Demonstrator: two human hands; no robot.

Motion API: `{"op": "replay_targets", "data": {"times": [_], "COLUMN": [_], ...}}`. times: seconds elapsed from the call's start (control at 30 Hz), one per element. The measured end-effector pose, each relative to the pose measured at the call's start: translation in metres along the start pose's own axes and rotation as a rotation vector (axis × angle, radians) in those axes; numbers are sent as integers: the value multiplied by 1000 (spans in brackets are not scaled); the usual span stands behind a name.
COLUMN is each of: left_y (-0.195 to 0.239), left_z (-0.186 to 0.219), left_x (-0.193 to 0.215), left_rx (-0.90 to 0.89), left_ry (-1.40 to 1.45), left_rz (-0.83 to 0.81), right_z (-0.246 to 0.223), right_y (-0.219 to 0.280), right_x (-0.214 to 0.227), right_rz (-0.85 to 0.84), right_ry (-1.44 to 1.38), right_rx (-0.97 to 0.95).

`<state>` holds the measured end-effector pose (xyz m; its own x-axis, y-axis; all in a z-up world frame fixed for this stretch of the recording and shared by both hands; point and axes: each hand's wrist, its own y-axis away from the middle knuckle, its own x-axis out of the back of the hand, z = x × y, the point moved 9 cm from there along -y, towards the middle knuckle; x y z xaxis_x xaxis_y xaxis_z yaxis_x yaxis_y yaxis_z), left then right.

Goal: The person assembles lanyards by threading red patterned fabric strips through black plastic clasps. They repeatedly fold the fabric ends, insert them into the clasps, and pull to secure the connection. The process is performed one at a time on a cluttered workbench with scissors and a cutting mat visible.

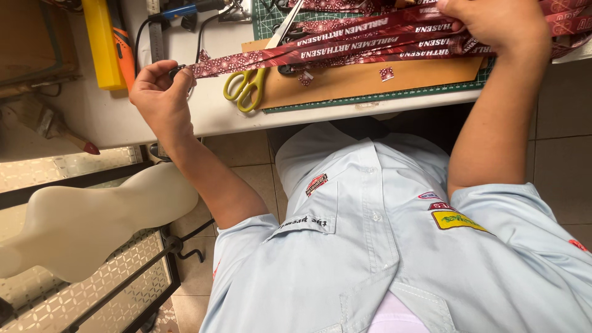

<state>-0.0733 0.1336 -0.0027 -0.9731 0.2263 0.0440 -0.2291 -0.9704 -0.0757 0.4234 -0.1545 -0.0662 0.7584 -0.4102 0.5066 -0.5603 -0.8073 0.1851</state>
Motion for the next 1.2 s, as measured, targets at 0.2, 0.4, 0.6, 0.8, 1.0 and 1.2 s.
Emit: {"op": "replay_targets", "data": {"times": [0.2,0.4,0.6,0.8,1.0,1.2], "left_y": [-1,-2,-1,1,1,0], "left_z": [-1,0,-18,-12,-6,-17], "left_x": [-17,-19,-35,-34,-22,-31], "left_rx": [8,-20,21,-46,27,-8], "left_ry": [-30,-60,-193,-321,-177,-335], "left_rz": [-86,-91,-81,-54,-101,-37], "right_z": [-5,1,26,30,30,32], "right_y": [4,8,11,9,24,13], "right_x": [8,17,21,15,28,8], "right_rz": [61,-174,-98,10,-139,28], "right_ry": [631,415,587,674,346,647], "right_rx": [19,103,-13,-43,-13,-73]}}
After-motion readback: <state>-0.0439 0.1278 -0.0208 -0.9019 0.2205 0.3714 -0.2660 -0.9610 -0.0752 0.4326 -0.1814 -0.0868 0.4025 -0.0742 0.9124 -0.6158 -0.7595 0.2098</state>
